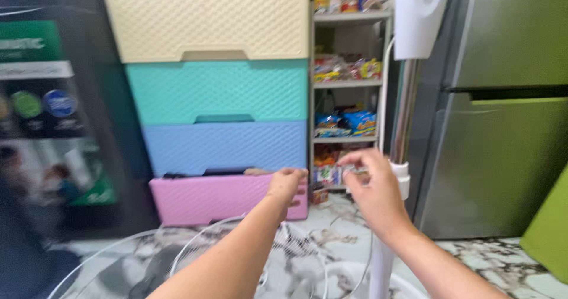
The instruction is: The person wipes the fan stand with a green cloth, then assembles the fan by attaching the front grille, fan blade, and rear grille to the stand. The person secures the components by hand and adjusts the stand height.
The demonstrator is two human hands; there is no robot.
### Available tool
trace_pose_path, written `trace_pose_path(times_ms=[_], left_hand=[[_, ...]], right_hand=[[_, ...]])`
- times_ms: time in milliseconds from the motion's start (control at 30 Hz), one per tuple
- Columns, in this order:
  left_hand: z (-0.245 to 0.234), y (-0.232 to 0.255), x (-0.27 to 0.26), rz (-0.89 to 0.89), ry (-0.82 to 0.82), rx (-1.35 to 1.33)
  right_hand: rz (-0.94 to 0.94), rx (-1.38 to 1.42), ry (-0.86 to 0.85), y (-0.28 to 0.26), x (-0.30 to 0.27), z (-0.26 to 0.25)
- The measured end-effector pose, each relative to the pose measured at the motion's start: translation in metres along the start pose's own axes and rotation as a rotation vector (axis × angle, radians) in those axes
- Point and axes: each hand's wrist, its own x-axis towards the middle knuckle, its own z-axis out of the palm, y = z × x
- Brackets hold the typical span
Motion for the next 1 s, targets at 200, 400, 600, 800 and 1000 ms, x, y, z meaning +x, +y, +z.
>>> trace_pose_path(times_ms=[200,400,600,800,1000], left_hand=[[-0.063,-0.053,-0.040,-0.355,0.192,0.164],[-0.119,-0.111,-0.085,-0.516,0.330,0.238],[-0.169,-0.173,-0.114,-0.614,0.346,0.207],[-0.203,-0.223,-0.064,-0.400,0.442,0.365],[-0.239,-0.283,-0.029,-0.337,0.338,0.594]], right_hand=[[0.590,0.161,-0.444,0.057,-0.055,0.057],[1.101,0.295,-0.542,0.103,-0.120,0.107],[1.367,0.321,-0.537,0.119,-0.172,0.145],[1.473,0.252,-0.522,0.116,-0.202,0.196],[1.470,0.309,-0.559,0.110,-0.234,0.241]])
